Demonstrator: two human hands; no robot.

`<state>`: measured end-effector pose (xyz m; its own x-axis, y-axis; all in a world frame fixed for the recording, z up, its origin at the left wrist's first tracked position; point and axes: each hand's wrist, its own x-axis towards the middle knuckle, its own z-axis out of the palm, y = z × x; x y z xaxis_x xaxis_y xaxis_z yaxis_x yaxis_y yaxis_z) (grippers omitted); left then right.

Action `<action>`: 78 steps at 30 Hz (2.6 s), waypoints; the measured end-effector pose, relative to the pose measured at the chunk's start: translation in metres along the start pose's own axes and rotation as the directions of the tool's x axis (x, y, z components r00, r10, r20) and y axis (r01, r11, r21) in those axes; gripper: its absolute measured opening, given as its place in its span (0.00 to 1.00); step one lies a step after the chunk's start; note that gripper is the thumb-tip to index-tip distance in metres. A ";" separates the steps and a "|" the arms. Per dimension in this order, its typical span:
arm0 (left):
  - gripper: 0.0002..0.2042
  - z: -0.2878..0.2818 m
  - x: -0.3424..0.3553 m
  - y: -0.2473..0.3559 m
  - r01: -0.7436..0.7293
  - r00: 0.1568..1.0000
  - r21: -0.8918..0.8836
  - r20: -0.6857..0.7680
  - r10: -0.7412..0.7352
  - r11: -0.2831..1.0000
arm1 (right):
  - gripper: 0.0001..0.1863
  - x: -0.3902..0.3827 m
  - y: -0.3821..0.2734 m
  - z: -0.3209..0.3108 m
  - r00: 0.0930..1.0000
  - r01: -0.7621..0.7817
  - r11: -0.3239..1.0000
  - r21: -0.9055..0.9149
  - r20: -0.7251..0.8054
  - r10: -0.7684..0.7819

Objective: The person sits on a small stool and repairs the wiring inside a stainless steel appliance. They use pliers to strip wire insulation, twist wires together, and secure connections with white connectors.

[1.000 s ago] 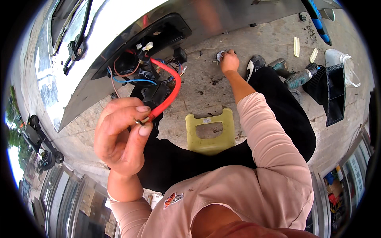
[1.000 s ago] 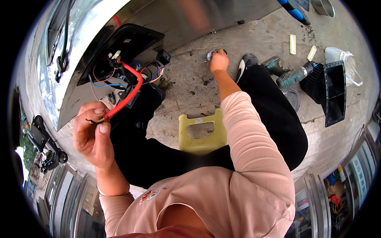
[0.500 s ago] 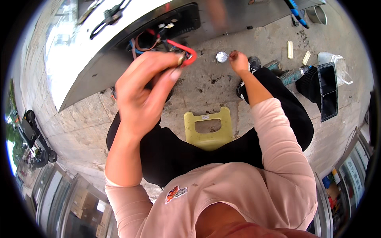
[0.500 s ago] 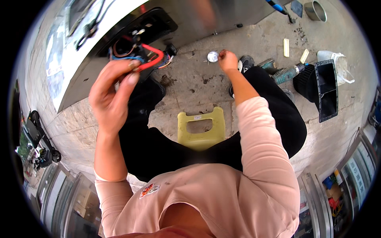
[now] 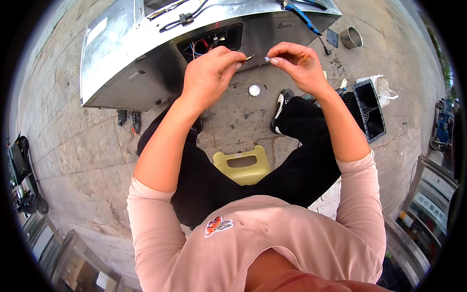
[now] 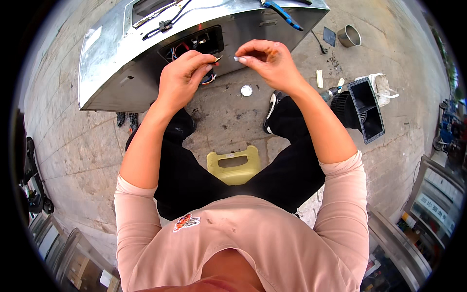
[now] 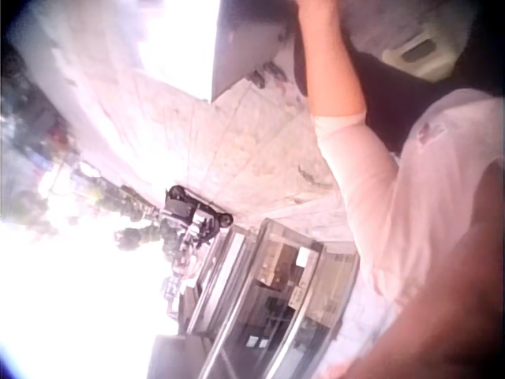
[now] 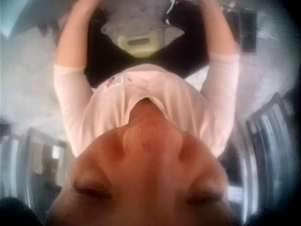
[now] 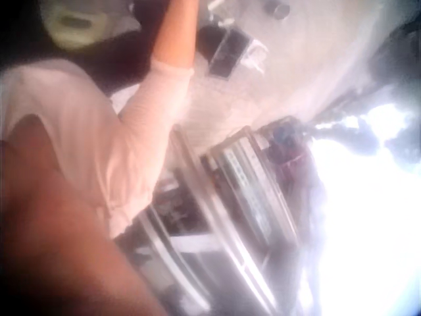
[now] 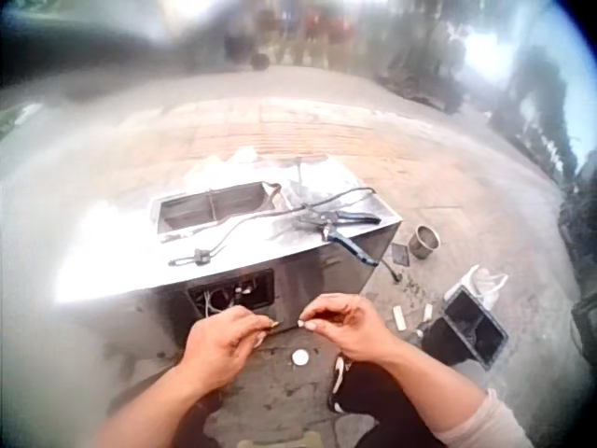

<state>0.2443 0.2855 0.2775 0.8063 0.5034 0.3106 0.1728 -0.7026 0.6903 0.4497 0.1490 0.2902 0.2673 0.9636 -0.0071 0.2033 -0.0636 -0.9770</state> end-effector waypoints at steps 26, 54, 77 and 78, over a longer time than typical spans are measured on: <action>0.11 -0.013 0.003 0.006 -0.036 0.998 -0.024 -0.057 0.034 0.999 | 0.21 0.045 -0.040 -0.011 0.975 0.126 0.787 -0.604 -0.073 -0.212; 0.13 -0.003 0.006 0.010 -0.044 0.998 0.001 -0.036 0.044 0.999 | 0.23 -0.023 -0.019 0.032 0.887 -0.458 0.807 0.373 0.133 0.442; 0.09 0.003 0.003 0.011 -0.016 0.994 0.050 -0.104 0.022 0.999 | 0.18 -0.018 0.003 0.056 0.926 -0.363 0.906 0.216 -0.026 0.377; 0.09 0.003 0.004 0.011 -0.017 0.994 0.046 -0.104 0.022 0.999 | 0.17 -0.018 0.003 0.056 0.926 -0.361 0.909 0.208 -0.035 0.376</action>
<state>0.2507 0.2784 0.2841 0.7466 0.5376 0.3920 0.1851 -0.7337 0.6538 0.3926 0.1459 0.2753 0.3568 0.8593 -0.3665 -0.1080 -0.3518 -0.9298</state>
